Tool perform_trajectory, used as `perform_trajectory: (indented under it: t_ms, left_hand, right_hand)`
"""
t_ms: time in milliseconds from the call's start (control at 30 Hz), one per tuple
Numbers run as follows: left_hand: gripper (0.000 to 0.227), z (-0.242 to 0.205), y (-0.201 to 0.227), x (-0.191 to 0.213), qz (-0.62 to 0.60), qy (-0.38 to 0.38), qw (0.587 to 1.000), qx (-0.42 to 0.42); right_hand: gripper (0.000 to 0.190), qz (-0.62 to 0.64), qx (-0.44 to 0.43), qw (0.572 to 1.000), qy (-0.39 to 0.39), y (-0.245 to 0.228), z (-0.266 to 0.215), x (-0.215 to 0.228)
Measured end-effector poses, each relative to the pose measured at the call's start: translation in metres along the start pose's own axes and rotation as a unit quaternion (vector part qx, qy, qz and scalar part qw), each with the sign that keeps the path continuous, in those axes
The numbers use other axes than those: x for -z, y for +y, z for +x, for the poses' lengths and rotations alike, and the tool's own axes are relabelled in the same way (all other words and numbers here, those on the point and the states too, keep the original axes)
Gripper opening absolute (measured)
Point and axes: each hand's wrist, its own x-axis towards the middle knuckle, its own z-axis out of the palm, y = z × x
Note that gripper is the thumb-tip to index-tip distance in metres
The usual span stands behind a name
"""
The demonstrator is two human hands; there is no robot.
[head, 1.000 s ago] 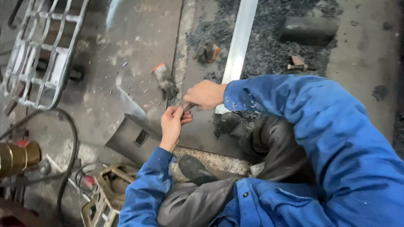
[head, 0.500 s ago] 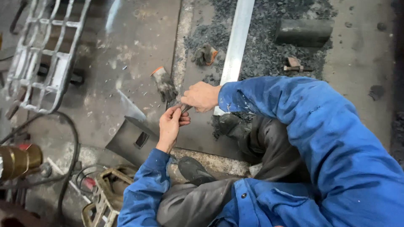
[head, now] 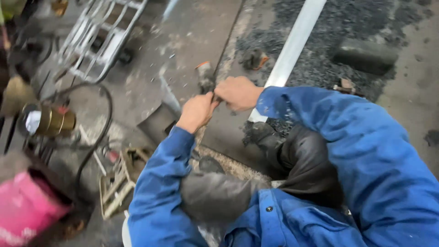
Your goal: The person sits on the floor and folds a small rectangular metal sheet by hand. They repeatedly bend the sheet along a central line, aligning the edges and pressing the fold to create a sharp crease.
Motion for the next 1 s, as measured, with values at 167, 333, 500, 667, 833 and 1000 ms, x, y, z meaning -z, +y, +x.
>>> perform_trajectory:
  t_ms: [167,333,500,667,833,1000]
  left_hand:
    - [0.028,-0.001,0.002,-0.004,-0.103,0.098,0.988,0.061]
    - [0.029,0.013,-0.012,-0.023,-0.467,0.154,0.86,0.138]
    - [0.029,0.017,0.013,-0.009,-0.662,0.181,0.709,0.165]
    - [0.028,0.011,0.017,-0.007,-0.671,0.138,0.713,0.148]
    - [0.029,-0.002,-0.017,-0.015,-0.655,0.102,0.731,0.158]
    - [0.03,-0.023,-0.043,-0.018,-0.603,0.082,0.766,0.207]
  right_hand:
    - [0.054,-0.062,-0.033,0.986,0.15,-0.003,-0.015,0.05]
    - [0.062,-0.083,-0.036,0.952,0.293,0.018,-0.01,0.072]
    - [0.041,0.418,-0.325,0.831,0.173,0.008,0.026,0.069]
    - [0.027,0.556,-0.32,0.755,0.135,0.002,0.052,0.045]
    - [0.019,0.697,-0.254,0.653,0.153,0.002,0.069,0.003]
    - [0.021,0.587,-0.295,0.745,0.119,-0.013,0.09,-0.022]
